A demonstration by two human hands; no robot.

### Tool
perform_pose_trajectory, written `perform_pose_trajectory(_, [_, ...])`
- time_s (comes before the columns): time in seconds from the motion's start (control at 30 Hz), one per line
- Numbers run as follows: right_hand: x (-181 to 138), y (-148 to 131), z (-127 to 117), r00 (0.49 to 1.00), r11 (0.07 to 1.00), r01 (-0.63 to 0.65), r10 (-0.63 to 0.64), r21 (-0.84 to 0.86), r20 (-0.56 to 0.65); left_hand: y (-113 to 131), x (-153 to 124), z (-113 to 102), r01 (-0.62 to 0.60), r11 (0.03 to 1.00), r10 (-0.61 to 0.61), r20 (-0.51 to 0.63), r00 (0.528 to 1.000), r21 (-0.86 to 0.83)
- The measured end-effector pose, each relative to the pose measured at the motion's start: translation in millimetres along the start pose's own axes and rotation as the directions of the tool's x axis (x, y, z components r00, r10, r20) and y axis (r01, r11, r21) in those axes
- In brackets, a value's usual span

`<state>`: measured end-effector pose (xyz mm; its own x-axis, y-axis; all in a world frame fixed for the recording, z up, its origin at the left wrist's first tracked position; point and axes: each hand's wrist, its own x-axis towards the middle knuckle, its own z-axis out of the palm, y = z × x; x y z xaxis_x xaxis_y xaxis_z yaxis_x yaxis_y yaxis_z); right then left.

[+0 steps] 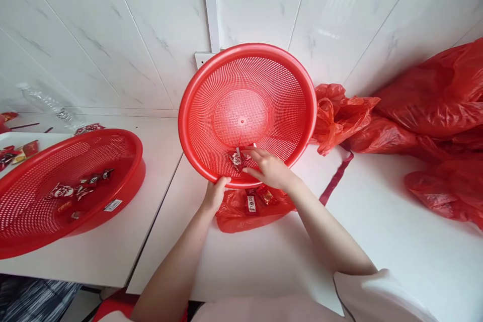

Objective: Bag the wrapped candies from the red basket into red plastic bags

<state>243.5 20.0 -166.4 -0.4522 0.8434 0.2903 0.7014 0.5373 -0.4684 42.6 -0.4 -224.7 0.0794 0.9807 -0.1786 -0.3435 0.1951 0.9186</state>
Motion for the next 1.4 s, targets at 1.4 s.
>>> perform_pose_trajectory(1.4, [0.8,16.0,9.1,0.994,1.000,-0.013,0.011,0.014,0.113,-0.5,1.1,-1.7,-0.093,0.994,0.091,0.031,0.995,0.050])
